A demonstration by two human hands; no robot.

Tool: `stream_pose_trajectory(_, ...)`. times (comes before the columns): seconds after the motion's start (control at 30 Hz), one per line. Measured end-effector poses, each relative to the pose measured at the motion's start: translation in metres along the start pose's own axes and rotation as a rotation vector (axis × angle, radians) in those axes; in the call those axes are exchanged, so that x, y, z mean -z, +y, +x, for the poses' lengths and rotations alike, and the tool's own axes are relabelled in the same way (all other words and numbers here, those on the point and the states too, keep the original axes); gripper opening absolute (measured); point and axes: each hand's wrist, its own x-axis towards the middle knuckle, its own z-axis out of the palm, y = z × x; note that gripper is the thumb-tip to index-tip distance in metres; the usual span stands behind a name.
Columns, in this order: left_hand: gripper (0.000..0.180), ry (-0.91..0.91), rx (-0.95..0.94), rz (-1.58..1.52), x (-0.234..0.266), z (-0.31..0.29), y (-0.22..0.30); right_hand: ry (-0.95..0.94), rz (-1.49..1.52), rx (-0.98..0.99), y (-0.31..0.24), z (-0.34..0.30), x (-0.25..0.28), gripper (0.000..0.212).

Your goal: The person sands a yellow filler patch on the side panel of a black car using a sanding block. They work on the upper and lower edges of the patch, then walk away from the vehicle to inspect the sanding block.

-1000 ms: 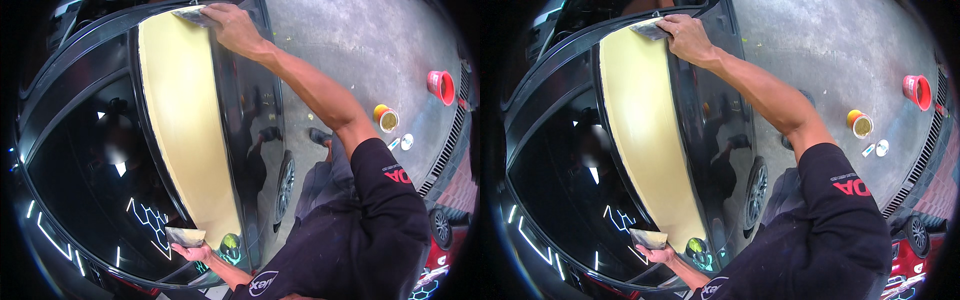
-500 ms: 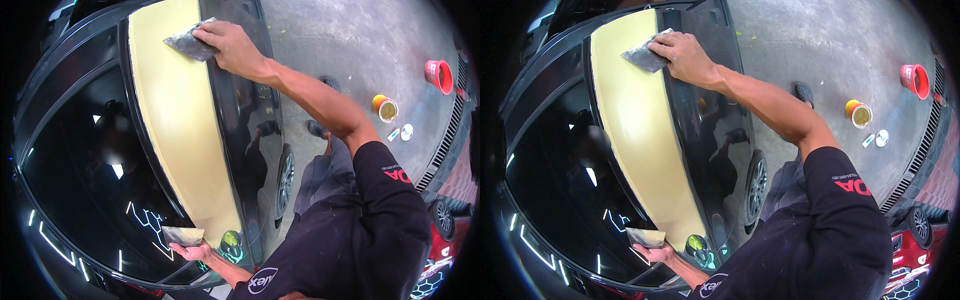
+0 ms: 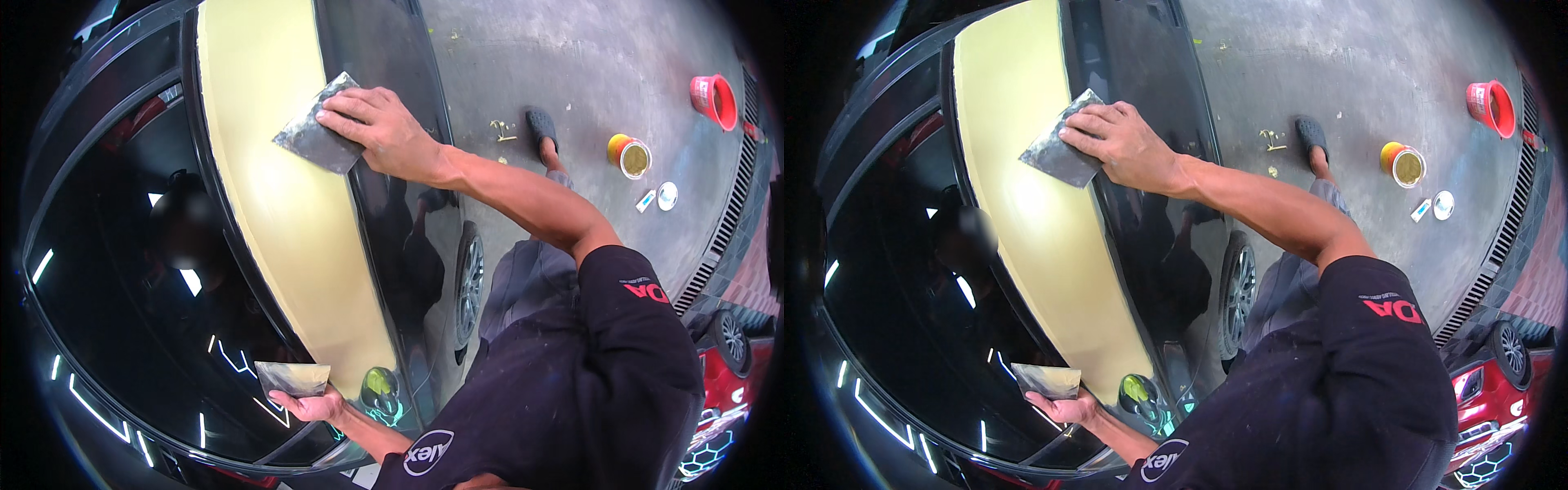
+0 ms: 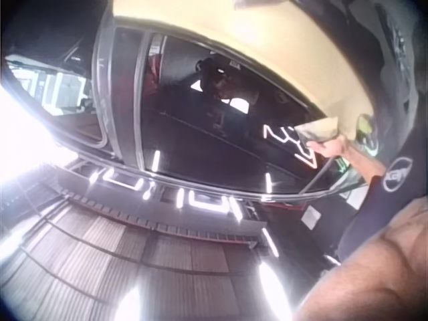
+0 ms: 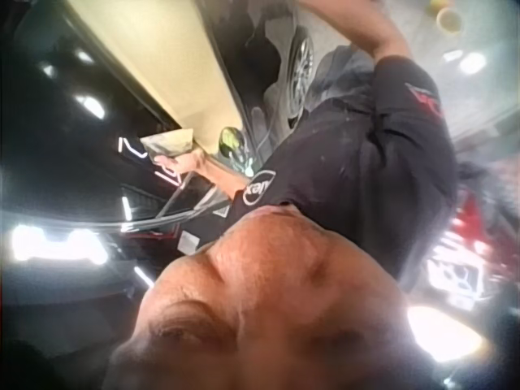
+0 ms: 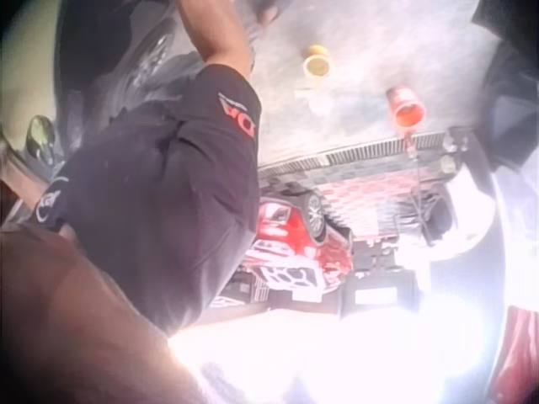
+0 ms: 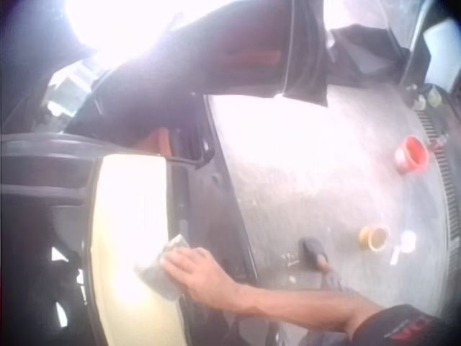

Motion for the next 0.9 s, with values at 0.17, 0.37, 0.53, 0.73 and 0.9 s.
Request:
stream_pose_trajectory(0.17, 0.06, -0.04, -0.036, 0.02, 0.006, 0.002, 0.0, -0.017, 0.042, 0.024, -0.028, -0.03, 0.002, 0.065)
stream_pose_trajectory(0.37, 0.067, -0.058, 0.019, 0.007, 0.001, 0.004, -0.003, -0.075, 0.066, 0.05, -0.062, -0.069, 0.006, 0.06)
stream_pose_trajectory(0.53, 0.069, -0.091, -0.003, -0.008, -0.005, 0.001, -0.005, -0.173, 0.057, 0.037, -0.091, -0.107, 0.008, 0.053)
stream_pose_trajectory(0.73, 0.066, -0.14, -0.001, -0.058, -0.009, -0.004, -0.003, -0.219, 0.099, 0.051, -0.115, -0.138, 0.017, 0.055)
stream_pose_trajectory(0.9, 0.065, -0.173, 0.003, -0.05, -0.014, -0.009, 0.006, -0.268, 0.205, 0.014, -0.127, -0.144, 0.058, 0.051)
